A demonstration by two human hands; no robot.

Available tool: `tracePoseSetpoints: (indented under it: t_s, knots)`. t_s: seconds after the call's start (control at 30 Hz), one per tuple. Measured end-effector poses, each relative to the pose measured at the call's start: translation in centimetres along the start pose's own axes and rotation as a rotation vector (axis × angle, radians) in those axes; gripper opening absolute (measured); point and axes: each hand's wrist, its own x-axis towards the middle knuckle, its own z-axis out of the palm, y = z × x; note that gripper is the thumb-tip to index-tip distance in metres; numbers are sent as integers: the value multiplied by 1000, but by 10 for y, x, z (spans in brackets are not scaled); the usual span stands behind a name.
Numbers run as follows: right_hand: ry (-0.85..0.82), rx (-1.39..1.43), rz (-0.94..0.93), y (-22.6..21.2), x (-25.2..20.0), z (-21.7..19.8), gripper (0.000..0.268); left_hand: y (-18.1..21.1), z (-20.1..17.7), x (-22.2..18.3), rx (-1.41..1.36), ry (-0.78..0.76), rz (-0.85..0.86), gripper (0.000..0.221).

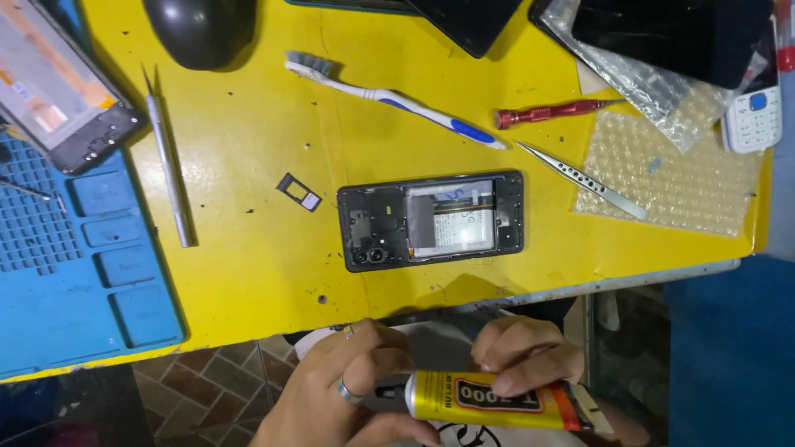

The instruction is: The person applies adhesive from a tube to the internal edges of a mobile phone, attaches the back cover, inserts a SIM tray, and tests the device by interacting with the touchscreen.

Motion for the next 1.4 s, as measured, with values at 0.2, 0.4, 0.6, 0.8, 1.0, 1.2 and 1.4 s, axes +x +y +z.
tracePoseSetpoints:
  t_s: [0.2,0.4,0.6,0.8,1.0,1.2,1.4]
  knots:
    - [28,98,-92,17,-18,-12,21,-14,15,10,-37,-107,214,33]
    - [465,-103,-151,20,-5,28,22,-24,28,18,50,-78,314,37]
    - [253,-255,-273,0,9,14,10,-24,38,18,-234,-86,35,46]
    - [307,-89,-286,16,-4,4,17,-28,23,27,28,-44,337,25]
    - [193,-178,-222,7,6,-4,36,-21,10,34,-27,10,285,35]
    - [286,-390,-170,11,4,10,22,-30,7,23,66,118,270,46]
    - [116,-249,-159,22,13,6,22,-34,-5,8,69,146,268,39]
